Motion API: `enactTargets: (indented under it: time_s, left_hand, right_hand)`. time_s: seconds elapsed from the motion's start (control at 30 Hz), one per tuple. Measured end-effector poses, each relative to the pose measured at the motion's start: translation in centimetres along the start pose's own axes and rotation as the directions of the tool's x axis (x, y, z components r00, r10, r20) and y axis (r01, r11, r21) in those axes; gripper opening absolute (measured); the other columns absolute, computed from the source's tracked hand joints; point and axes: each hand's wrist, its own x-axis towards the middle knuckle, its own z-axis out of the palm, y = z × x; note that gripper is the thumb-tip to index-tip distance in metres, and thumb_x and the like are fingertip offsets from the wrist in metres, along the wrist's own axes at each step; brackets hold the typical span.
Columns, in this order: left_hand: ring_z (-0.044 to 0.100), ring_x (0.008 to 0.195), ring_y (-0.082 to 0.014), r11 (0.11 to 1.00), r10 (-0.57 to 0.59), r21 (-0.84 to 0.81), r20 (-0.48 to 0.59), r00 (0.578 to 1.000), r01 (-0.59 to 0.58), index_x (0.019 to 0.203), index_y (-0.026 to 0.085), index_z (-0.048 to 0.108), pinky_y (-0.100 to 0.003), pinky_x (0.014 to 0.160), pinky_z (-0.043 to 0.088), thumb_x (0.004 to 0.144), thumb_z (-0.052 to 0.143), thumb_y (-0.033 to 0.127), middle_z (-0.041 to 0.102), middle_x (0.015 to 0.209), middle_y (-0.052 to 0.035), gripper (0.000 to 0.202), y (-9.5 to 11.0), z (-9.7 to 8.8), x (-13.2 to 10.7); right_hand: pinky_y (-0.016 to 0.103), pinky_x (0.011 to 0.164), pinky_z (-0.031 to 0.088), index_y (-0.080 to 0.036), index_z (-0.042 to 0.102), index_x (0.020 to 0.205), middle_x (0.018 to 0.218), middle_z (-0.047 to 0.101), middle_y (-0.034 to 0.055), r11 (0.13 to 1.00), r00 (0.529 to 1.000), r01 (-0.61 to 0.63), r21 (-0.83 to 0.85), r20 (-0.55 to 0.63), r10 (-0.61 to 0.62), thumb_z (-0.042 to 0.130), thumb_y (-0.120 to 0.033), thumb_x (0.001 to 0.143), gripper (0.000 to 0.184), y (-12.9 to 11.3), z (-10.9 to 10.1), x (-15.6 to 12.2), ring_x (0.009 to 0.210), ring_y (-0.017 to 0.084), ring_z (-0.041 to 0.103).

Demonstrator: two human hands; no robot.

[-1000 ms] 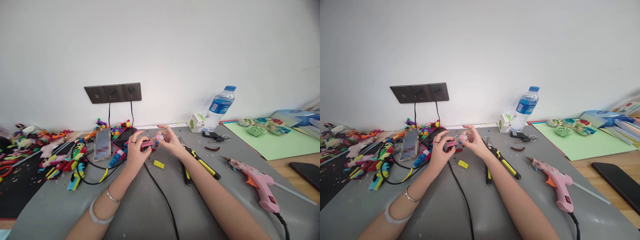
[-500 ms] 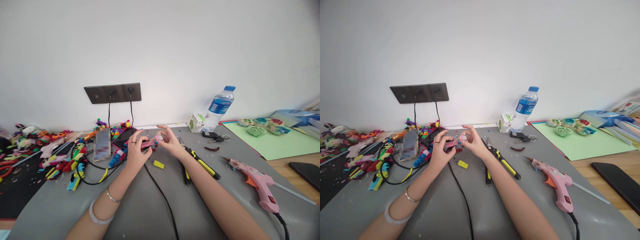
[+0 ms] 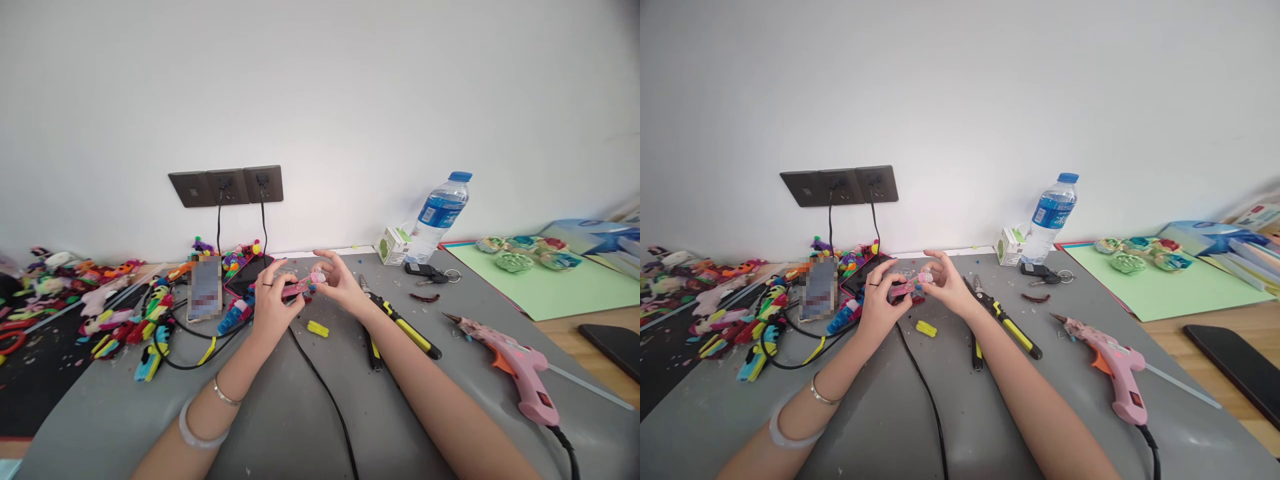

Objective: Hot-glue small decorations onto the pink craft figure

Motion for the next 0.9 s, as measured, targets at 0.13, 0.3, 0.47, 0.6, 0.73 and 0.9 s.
enactTargets:
  time_s: [0.13, 0.3, 0.47, 0.6, 0.73, 0.9]
  left_hand:
    - [0.051, 0.12, -0.0286, 1.0, 0.002, 0.003, -0.002, 1.0, -0.002, 0.09, 0.024, 0.058, -0.048, 0.102, 0.044, 0.071, 0.066, 0.011, 0.054, 0.131, -0.0072, 0.024, -0.06, 0.0, -0.01]
    - [0.052, 0.118, -0.0281, 1.0, 0.006, -0.002, -0.001, 1.0, -0.006, 0.089, 0.024, 0.058, -0.048, 0.102, 0.044, 0.071, 0.067, 0.01, 0.054, 0.13, -0.0071, 0.024, -0.05, -0.03, 0.01]
    - [0.052, 0.12, -0.0278, 1.0, 0.006, -0.004, -0.006, 1.0, -0.006, 0.095, 0.024, 0.058, -0.048, 0.103, 0.043, 0.075, 0.065, 0.013, 0.054, 0.131, -0.0078, 0.025, 0.03, -0.03, -0.03]
    - [0.049, 0.126, -0.0285, 0.999, -0.007, -0.037, -0.017, 1.0, 0.007, 0.113, 0.024, 0.052, -0.047, 0.104, 0.042, 0.077, 0.066, 0.017, 0.052, 0.133, -0.0108, 0.039, -0.04, -0.08, -0.03]
    - [0.047, 0.127, -0.0294, 0.999, -0.03, -0.027, -0.006, 1.0, 0.03, 0.113, 0.024, 0.051, -0.048, 0.105, 0.041, 0.076, 0.068, 0.018, 0.05, 0.134, -0.0115, 0.041, -0.25, -0.12, 0.02]
    - [0.047, 0.127, -0.0294, 0.999, -0.034, -0.015, 0.012, 0.999, 0.035, 0.101, 0.024, 0.055, -0.048, 0.105, 0.041, 0.075, 0.067, 0.016, 0.049, 0.135, -0.0108, 0.029, -0.33, -0.08, 0.02]
  right_hand:
    - [0.026, 0.063, 0.047, -0.028, 0.041, 0.128, 0.09, 0.052, -0.0002, 1.0, 1.0, -0.007, -0.014, -0.005, 0.007, 0.077, -0.036, 0.076, 0.063, -0.12, 0.08, 0.02, 0.072, 0.012, 0.052]
    - [0.025, 0.063, 0.047, -0.027, 0.04, 0.129, 0.091, 0.052, -0.0002, 1.0, 1.0, -0.001, 0.0, 0.009, 0.001, 0.076, -0.034, 0.078, 0.063, 0.08, -0.01, 0.01, 0.073, 0.012, 0.052]
    - [0.026, 0.063, 0.048, -0.028, 0.041, 0.128, 0.09, 0.052, -0.0002, 1.0, 1.0, 0.005, -0.01, -0.008, -0.005, 0.075, -0.035, 0.079, 0.061, 0.18, -0.1, 0.1, 0.072, 0.012, 0.052]
    - [0.026, 0.062, 0.047, -0.028, 0.04, 0.128, 0.088, 0.052, -0.0005, 1.0, 0.997, 0.023, -0.005, -0.069, -0.023, 0.076, -0.038, 0.077, 0.063, 0.05, -0.19, 0.29, 0.072, 0.013, 0.052]
    - [0.027, 0.063, 0.047, -0.029, 0.04, 0.128, 0.088, 0.051, -0.0008, 0.999, 0.997, 0.031, -0.017, -0.076, -0.032, 0.076, -0.039, 0.077, 0.064, -0.15, -0.26, 0.33, 0.071, 0.013, 0.052]
    - [0.027, 0.063, 0.048, -0.029, 0.039, 0.13, 0.087, 0.051, -0.0014, 1.0, 0.999, 0.028, -0.012, -0.046, -0.029, 0.075, -0.036, 0.078, 0.064, -0.21, -0.19, 0.25, 0.072, 0.012, 0.053]
